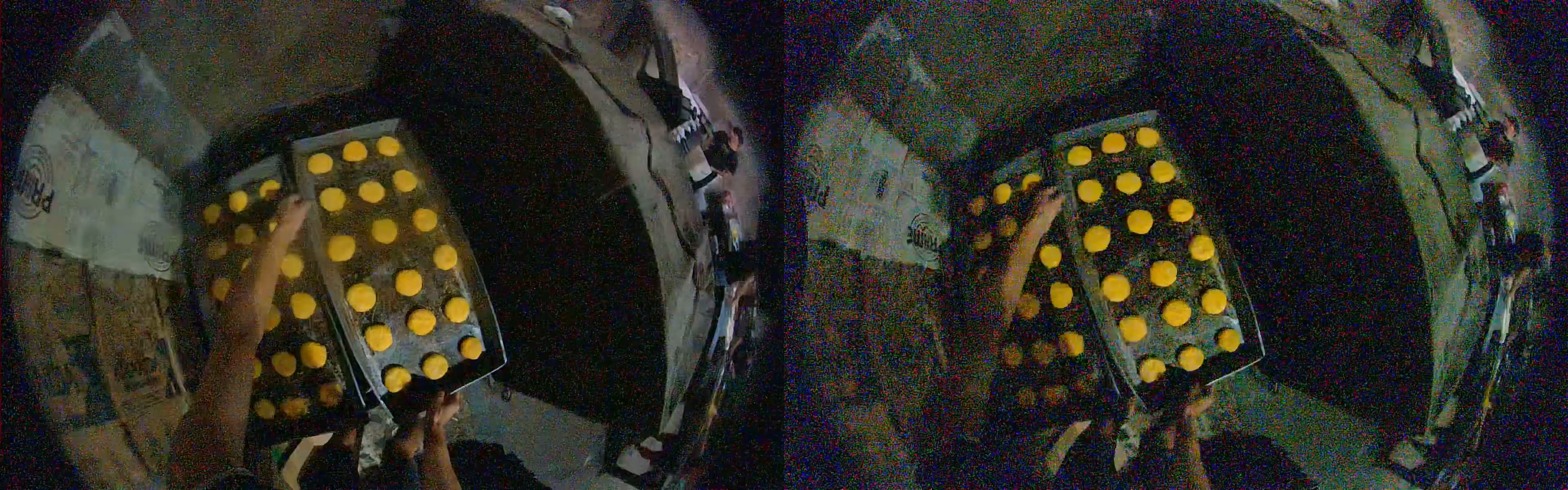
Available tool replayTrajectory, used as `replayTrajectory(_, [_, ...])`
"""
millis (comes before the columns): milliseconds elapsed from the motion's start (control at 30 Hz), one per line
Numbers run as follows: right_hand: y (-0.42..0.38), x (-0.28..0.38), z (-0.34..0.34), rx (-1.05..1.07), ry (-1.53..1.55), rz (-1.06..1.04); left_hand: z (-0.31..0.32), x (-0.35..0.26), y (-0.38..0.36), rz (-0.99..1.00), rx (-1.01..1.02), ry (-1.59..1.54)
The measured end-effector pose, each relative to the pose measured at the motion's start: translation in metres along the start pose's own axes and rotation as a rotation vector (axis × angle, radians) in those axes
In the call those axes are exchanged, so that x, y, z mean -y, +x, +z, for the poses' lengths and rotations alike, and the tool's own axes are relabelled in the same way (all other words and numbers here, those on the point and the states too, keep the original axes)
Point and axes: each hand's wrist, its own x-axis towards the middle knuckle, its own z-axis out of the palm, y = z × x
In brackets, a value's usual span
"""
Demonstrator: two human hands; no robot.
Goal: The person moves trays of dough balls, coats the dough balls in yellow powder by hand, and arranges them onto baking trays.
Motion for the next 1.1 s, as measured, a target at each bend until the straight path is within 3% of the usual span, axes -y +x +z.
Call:
replayTrajectory(100, [0.003,0.012,-0.008,0.038,-0.012,0.027,0.009,-0.044,-0.045,0.045,-0.049,0.041])
replayTrajectory(167, [0.008,0.018,-0.005,0.059,-0.018,0.038,0.013,-0.093,-0.1,0.212,0.013,-0.038])
replayTrajectory(233, [0.012,0.027,-0.006,0.101,-0.046,0.042,0.004,-0.124,-0.179,0.153,0.113,0.012])
replayTrajectory(300, [0.016,0.02,-0.012,0.144,-0.088,0.051,-0.005,-0.104,-0.265,0.027,0.254,-0.14])
replayTrajectory(400, [0.019,0.03,-0.02,0.247,-0.021,0.065,-0.005,-0.047,-0.397,-0.431,0.528,-0.407])
replayTrajectory(433, [0.025,0.042,-0.018,0.334,0.329,0.163,-0.001,-0.026,-0.439,-0.627,0.594,-0.552])
replayTrajectory(500, [0.047,-0.017,-0.028,0.33,0.184,0.241,0.016,0.015,-0.508,-0.992,0.561,-0.898])
replayTrajectory(567, [0.06,-0.059,-0.04,0.321,0.04,0.291,0.034,0.06,-0.546,-1.158,0.351,-1.146])
replayTrajectory(633, [0.066,-0.049,-0.039,0.455,-0.073,-0.041,0.046,0.095,-0.556,-1.068,0.123,-1.19])
replayTrajectory(800, [0.052,0.036,-0.022,0.517,-0.315,0.058,0.065,0.136,-0.546,-0.822,-0.274,-1.066])
replayTrajectory(900, [0.037,0.032,-0.014,0.329,-0.187,0.159,0.067,0.139,-0.547,-0.771,-0.324,-0.974])
replayTrajectory(967, [0.054,-0.005,-0.016,0.493,-0.052,0.035,0.065,0.135,-0.543,-0.756,-0.298,-0.91])
replayTrajectory(1033, [0.05,-0.014,0.001,0.377,0.108,-0.063,0.064,0.126,-0.54,-0.753,-0.27,-0.841])
replayTrajectory(1067, [0.05,-0.005,0.008,0.338,0.126,-0.04,0.063,0.121,-0.536,-0.75,-0.26,-0.808])
replayTrajectory(1100, [0.05,0.013,0.011,0.364,-0.106,0.081,0.063,0.119,-0.531,-0.747,-0.257,-0.773])
